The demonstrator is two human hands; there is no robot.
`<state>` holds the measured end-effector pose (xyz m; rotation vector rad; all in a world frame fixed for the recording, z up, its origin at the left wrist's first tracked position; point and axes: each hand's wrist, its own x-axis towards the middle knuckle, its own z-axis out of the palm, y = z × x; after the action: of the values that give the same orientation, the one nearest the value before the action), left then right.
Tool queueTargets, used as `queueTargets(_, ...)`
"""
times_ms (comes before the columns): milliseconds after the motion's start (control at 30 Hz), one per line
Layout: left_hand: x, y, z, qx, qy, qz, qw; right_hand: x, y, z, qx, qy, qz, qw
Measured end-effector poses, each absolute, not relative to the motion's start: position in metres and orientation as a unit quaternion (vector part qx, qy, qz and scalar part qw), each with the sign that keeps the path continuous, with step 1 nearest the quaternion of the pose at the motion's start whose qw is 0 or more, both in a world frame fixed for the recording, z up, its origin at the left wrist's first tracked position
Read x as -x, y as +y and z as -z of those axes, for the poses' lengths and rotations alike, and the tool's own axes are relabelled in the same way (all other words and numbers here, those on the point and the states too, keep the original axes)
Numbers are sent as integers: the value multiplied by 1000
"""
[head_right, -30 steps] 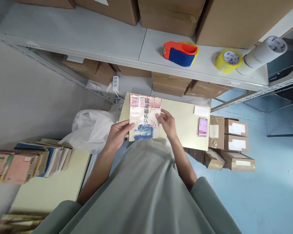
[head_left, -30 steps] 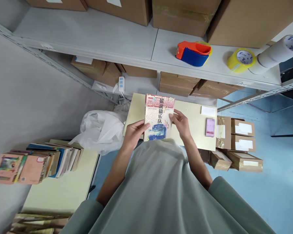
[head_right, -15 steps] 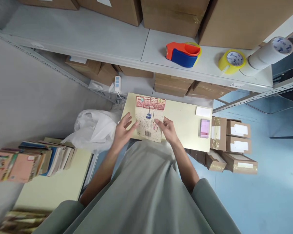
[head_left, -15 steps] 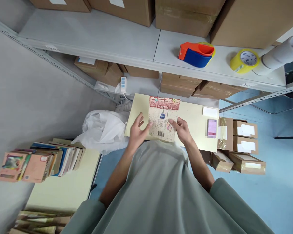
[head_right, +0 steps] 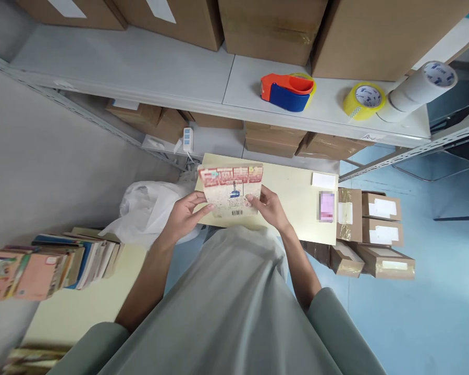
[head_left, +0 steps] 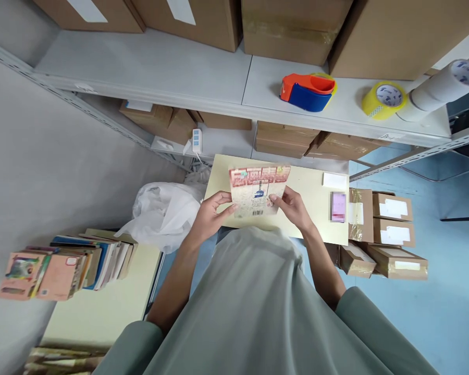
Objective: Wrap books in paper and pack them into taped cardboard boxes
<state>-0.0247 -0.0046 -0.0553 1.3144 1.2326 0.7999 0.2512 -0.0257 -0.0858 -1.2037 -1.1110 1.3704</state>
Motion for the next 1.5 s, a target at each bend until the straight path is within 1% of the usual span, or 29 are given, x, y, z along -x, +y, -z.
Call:
queueTargets(133, 21, -8, 43, -615, 498, -407, 457, -254, -22, 67, 471, -544, -487, 495)
queueTargets(267, 18, -9, 35, -649, 459, -477, 375, -251, -20, 61, 431, -581, -451, 523)
queueTargets(333, 19, -8, 35, -660, 449, -493, 346, -251, -19, 64, 410, -602, -436, 529)
queueTargets(433, 24, -7, 37, -669, 454, -488, 330, -253, -17, 71, 398, -622, -414, 532)
queueTargets(533, 30, -8, 41, -670, 472, -460, 341, -255, -18, 78, 439, -605, -413, 520)
queueTargets(667, 32, -9, 50, -625, 509, -451, 383, -253, -20, 85, 510, -554, -435, 493)
queueTargets(733, 32, -9, 54, -602, 523, -446, 406, -253, -20, 88, 514, -533, -460, 490)
queueTargets(933, 36, -8, 61, -596, 541, -365, 468, -260, -15, 93, 490, -479, -554, 473)
queueTargets(1033, 36, -5, 66, -584, 555, -369, 463, -258, -13, 92, 488, -446, -591, 462)
queueTargets(1300, 28, 4, 77, -512, 613, -366, 478, -252, -3, 87, 527, -400, -631, 404)
queueTargets(1500, 25, 2, 69, -516, 618, -366, 466, -252, -2, 90, 518, -395, -636, 415)
